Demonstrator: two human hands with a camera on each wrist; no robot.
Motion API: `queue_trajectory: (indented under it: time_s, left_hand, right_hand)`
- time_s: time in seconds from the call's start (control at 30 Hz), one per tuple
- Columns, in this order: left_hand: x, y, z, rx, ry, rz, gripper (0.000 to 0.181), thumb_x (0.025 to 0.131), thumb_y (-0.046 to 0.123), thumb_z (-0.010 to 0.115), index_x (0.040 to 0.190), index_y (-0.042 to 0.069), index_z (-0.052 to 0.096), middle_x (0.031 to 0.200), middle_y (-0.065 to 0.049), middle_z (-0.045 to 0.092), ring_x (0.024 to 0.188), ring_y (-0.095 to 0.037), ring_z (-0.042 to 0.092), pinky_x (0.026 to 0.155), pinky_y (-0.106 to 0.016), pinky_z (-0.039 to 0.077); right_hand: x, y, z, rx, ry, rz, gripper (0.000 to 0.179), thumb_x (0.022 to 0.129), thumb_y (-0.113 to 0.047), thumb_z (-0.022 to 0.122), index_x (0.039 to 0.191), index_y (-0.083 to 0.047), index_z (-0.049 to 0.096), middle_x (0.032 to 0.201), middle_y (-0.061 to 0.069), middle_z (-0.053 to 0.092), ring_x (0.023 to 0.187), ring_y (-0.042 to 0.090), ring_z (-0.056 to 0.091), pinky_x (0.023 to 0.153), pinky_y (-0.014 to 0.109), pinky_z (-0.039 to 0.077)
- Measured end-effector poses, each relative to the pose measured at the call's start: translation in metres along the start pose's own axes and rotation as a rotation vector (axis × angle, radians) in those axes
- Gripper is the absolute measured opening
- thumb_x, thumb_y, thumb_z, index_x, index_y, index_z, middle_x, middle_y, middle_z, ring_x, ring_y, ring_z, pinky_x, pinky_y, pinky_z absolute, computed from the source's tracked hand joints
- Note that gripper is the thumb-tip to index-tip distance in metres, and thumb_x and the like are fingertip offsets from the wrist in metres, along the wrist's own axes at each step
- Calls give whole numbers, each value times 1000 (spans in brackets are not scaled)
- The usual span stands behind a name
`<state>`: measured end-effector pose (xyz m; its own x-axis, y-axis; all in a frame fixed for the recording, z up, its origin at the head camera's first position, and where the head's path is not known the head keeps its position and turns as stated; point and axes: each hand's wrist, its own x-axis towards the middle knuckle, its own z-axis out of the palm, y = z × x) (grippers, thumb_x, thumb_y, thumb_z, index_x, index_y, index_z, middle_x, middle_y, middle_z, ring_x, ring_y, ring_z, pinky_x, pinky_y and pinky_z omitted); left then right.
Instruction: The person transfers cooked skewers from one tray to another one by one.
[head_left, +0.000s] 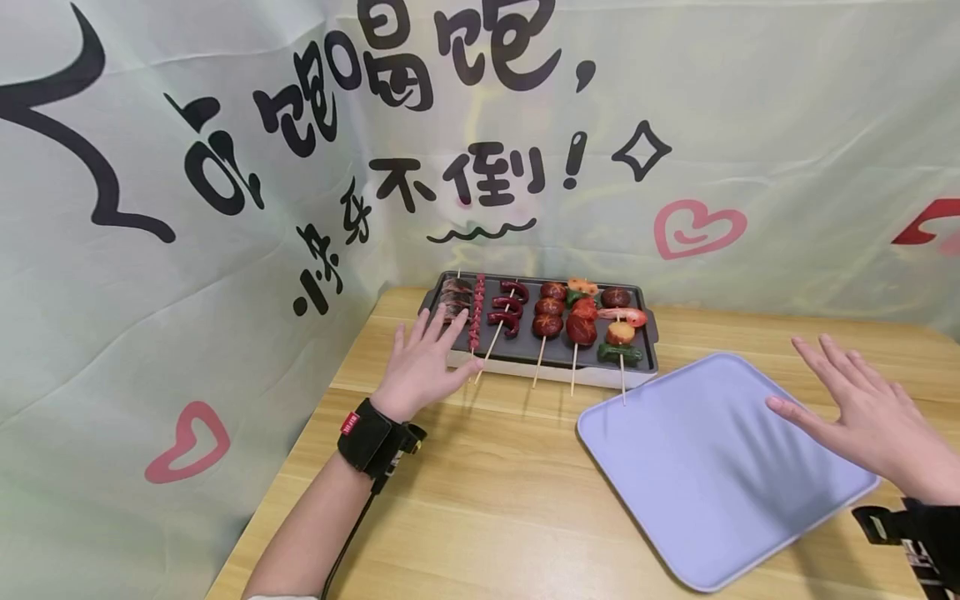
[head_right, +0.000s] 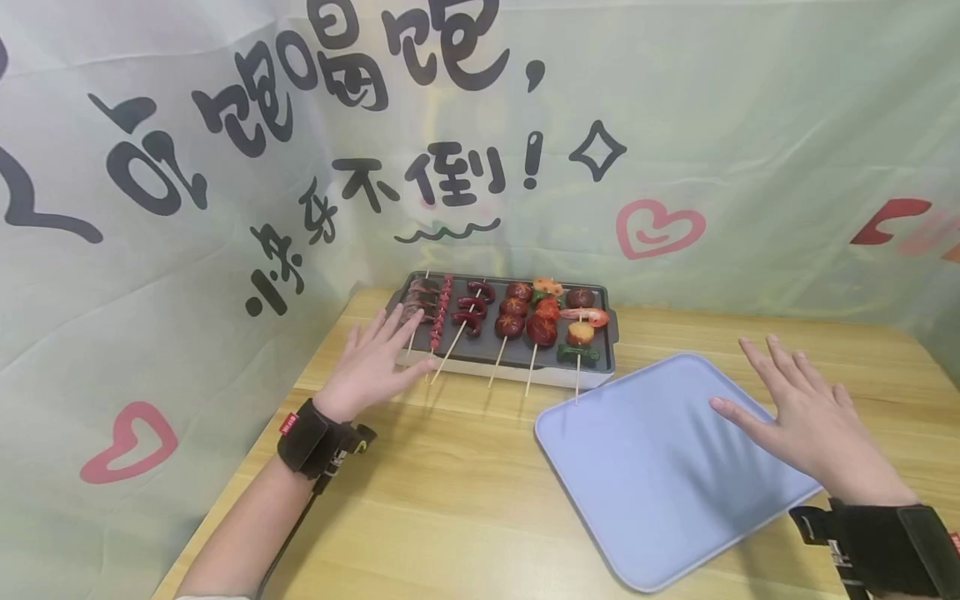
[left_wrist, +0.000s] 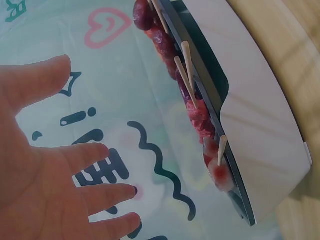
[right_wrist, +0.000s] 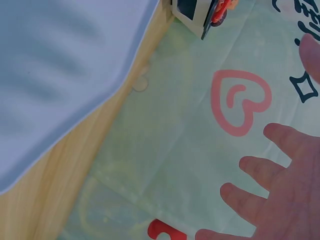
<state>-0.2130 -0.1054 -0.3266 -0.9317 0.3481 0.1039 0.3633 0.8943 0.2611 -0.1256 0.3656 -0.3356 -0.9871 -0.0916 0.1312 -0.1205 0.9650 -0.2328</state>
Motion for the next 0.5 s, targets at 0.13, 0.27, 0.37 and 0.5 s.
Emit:
queue_trajectory:
  time_s: [0.13, 0.27, 0.37, 0.5]
  left_hand:
    - [0, 0, 0, -7, 6, 4, 76, 84, 65, 35, 143, 25, 11, 151, -16, 10, 136, -34, 0, 107, -59, -4]
    - [-1, 0, 0, -17, 15, 7, 75, 84, 65, 35, 143, 24, 12, 151, -16, 11, 136, -34, 1, 107, -60, -4]
    - [-2, 1, 0, -24, 14, 7, 75, 84, 65, 36, 143, 25, 11, 151, -16, 11, 136, -34, 1, 107, -59, -4]
    - [-3, 4, 1, -28, 19, 22, 73, 85, 63, 36, 143, 26, 11, 150, -16, 12, 136, -34, 3, 107, -59, -2]
  right_hand:
    - [1, 1, 1, 2, -2, -2, 88, 84, -49, 52, 142, -14, -4, 144, 34, -7, 127, 50, -15, 88, 78, -8]
    - [2, 3, 2, 6, 1, -9, 88, 84, -48, 53, 142, -14, -4, 144, 35, -5, 128, 50, -15, 88, 78, -8]
    - [2, 5, 2, 7, 8, -17, 87, 84, -47, 53, 142, -13, -3, 144, 35, -5, 128, 50, -14, 87, 78, -6]
    - [2, 5, 3, 5, 14, -23, 87, 84, -47, 53, 142, -12, -1, 143, 36, -3, 128, 52, -12, 87, 79, -3]
